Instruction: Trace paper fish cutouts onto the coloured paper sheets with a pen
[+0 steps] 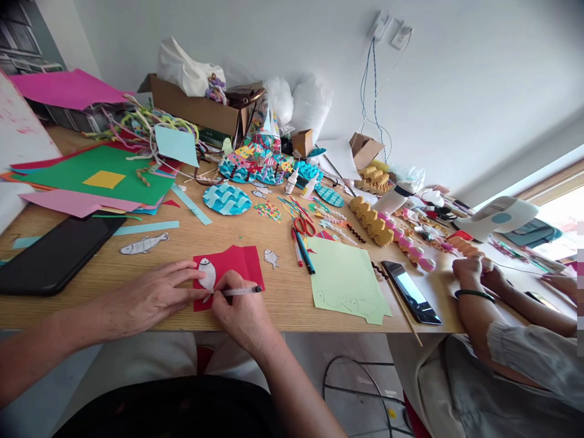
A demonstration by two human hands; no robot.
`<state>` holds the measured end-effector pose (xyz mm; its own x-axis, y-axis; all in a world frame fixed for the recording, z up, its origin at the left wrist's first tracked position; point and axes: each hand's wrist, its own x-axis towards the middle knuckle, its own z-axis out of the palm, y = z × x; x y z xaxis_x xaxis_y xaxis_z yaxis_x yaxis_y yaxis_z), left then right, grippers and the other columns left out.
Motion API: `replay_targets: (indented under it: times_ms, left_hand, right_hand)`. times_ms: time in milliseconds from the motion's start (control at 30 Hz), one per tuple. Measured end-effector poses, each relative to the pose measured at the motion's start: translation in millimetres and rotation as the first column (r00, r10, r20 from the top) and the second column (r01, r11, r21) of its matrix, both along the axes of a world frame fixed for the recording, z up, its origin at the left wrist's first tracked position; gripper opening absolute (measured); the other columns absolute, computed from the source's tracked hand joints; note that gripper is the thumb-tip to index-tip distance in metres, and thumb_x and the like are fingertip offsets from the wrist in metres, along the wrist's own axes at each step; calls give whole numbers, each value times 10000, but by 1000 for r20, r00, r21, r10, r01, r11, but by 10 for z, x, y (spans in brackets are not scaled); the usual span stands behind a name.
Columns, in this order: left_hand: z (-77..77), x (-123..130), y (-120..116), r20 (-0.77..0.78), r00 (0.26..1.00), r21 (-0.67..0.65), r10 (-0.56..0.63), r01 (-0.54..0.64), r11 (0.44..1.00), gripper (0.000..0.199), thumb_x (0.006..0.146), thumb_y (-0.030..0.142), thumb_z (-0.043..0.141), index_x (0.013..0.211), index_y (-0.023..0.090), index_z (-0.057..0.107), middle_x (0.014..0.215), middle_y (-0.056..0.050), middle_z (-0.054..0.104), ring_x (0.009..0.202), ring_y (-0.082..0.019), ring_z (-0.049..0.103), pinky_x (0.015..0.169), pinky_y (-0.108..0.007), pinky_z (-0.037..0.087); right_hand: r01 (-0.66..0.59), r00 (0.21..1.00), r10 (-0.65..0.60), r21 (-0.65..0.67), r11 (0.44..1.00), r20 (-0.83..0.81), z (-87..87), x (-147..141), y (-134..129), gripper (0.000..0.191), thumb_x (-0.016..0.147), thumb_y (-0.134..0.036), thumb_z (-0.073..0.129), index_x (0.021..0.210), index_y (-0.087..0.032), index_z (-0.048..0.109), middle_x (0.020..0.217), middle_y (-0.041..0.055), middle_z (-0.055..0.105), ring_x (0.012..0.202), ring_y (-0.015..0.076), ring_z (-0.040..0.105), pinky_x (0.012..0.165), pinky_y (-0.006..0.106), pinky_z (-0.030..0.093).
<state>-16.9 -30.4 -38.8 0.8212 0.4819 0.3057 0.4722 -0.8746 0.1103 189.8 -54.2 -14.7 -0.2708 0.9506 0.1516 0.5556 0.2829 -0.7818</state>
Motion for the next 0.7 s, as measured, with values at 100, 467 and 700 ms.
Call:
replay_targets:
  times_ms: [100,467,700]
  left_hand:
    - [0,2,3,-9,1000,-9,1,-1,1000,375,911,140,388,1230,289,519,1171,-69,537,1085,-254,470,953,-441,398]
    - [13,10,10,33,999,-49,-19,21,999,405,892,117,427,1250,289,508,1163,-62,556,1101,-242,471,1005,-445,366]
    - [19,7,8,78,997,-46,-22,25,999,348,912,163,421,1218,282,537,1145,-61,573,1078,-230,489,1012,-427,359]
  right_hand:
    - [-6,1000,6,-3,1000,5,4,1,2,83,725,-146,455,668,-193,492,586,-39,500,530,96,433,509,204,304]
    - [-36,999,36,3,999,-13,31,-21,-53,102,723,-120,459,661,-191,496,587,-35,525,537,93,456,513,194,319]
    - [-55,998,54,-31,998,-29,28,-46,-90,94,718,-118,463,673,-188,505,603,-33,540,534,88,452,505,189,325]
